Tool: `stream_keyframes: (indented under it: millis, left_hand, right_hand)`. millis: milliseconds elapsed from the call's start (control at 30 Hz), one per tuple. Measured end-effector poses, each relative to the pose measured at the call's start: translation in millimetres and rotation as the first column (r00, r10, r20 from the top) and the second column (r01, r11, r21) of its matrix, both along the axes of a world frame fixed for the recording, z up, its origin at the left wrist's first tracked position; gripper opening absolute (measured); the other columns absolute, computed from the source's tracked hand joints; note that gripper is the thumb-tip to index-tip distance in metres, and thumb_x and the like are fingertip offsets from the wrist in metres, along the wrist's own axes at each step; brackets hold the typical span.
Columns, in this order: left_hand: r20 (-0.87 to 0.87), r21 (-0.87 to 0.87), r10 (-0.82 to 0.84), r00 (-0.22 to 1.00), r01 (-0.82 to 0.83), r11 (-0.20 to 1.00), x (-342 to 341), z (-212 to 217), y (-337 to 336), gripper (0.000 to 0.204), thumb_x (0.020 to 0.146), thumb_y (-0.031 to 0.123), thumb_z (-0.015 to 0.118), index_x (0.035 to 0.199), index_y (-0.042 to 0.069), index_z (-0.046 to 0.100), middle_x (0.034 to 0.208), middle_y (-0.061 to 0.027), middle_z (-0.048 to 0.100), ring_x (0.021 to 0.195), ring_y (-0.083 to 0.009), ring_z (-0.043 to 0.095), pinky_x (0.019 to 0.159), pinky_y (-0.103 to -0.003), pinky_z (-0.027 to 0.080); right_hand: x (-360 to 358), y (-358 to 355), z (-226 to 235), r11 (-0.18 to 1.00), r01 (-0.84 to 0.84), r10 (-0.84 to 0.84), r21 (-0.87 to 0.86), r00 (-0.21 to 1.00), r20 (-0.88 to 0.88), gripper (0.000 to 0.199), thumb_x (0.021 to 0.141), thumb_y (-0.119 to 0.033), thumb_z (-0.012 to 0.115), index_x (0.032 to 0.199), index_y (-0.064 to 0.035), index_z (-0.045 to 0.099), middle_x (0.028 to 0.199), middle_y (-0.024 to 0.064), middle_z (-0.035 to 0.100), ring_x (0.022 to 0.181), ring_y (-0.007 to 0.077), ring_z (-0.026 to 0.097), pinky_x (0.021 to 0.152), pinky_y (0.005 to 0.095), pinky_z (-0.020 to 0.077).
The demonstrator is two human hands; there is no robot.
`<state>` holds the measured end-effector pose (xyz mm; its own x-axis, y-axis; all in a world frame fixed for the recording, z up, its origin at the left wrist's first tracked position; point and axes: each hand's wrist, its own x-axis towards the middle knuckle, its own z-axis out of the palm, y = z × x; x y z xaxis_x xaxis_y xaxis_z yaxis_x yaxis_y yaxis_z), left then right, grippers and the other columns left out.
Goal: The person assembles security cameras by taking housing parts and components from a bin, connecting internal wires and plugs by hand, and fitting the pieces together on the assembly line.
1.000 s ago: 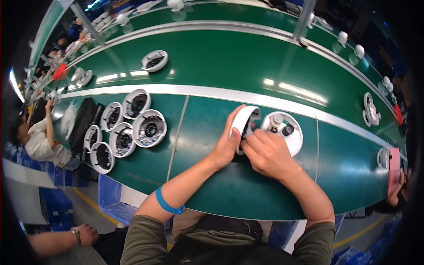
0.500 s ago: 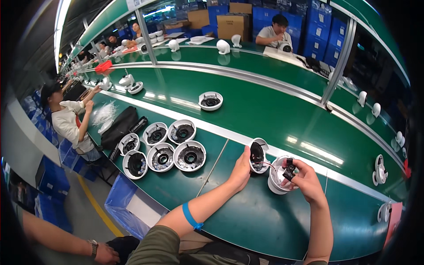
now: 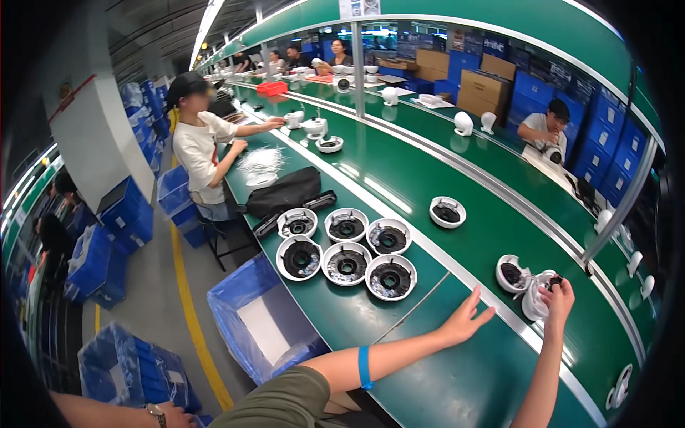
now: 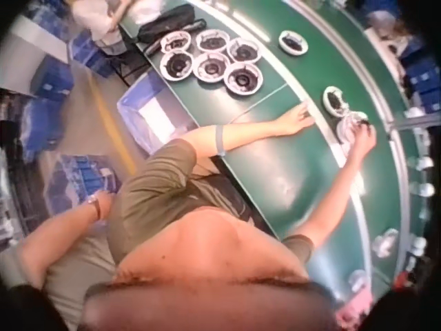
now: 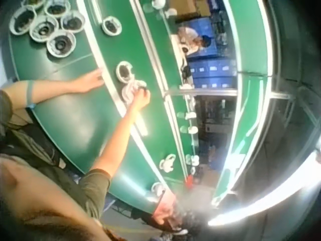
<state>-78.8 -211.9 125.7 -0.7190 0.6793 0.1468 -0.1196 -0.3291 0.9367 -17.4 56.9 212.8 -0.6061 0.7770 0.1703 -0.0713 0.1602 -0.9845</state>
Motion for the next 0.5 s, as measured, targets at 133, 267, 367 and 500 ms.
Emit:
stream_keyframes:
  millis: [133,267,367,500]
  left_hand:
    - [-0.093,-0.075,-0.003,0.996,-0.004,0.997,3.9,20.2,-30.5,0.09,0.102,0.039,0.065,0.164,0.003,0.012,0.164,-0.0266,0.027,0.152,-0.0347,0.03,0.123,-0.044,0.029]
    - [-0.246,-0.105,0.05,0.968,-0.078,0.991,1.4,12.6,-45.3,0.076,0.101,0.034,0.067,0.159,0.004,0.028,0.15,-0.0253,0.045,0.139,-0.0338,0.048,0.116,-0.043,0.041]
    - [-0.323,-0.132,0.032,0.946,-0.078,0.988,1.3,14.2,-61.9,0.071,0.101,0.033,0.067,0.157,0.004,0.032,0.143,-0.0224,0.051,0.133,-0.0315,0.053,0.113,-0.042,0.043]
    - [-0.354,-0.118,0.012,0.935,-0.057,0.991,-3.2,16.7,-78.9,0.066,0.101,0.031,0.066,0.154,0.005,0.038,0.134,-0.0176,0.056,0.124,-0.0271,0.058,0.107,-0.04,0.046]
  right_hand:
    - [-13.7,47.4,-19.4,0.995,0.102,-0.102,0.009,0.993,-0.052,0.022,0.101,-0.009,0.054,0.119,-0.0003,0.062,0.107,0.0077,0.069,0.082,0.0193,0.075,0.059,0.0229,0.0535]
    - [-1.0,64.1,-34.9,0.999,0.029,-0.033,-0.036,0.993,-0.114,0.026,0.102,-0.011,0.055,0.126,-0.0015,0.06,0.116,0.0068,0.066,0.1,0.0212,0.074,0.074,0.0265,0.0574]
    - [30.2,29.7,-23.3,0.996,-0.077,0.073,-0.034,0.992,-0.105,0.041,0.1,-0.008,0.056,0.14,-0.0015,0.053,0.133,0.0092,0.061,0.11,0.0225,0.071,0.083,0.0299,0.0573]
    - [112.4,-38.1,6.3,0.956,-0.006,-0.049,0.294,0.983,0.178,0.061,0.099,-0.009,0.058,0.157,-0.0028,0.037,0.151,0.0147,0.05,0.114,0.0221,0.067,0.085,0.0283,0.0563]
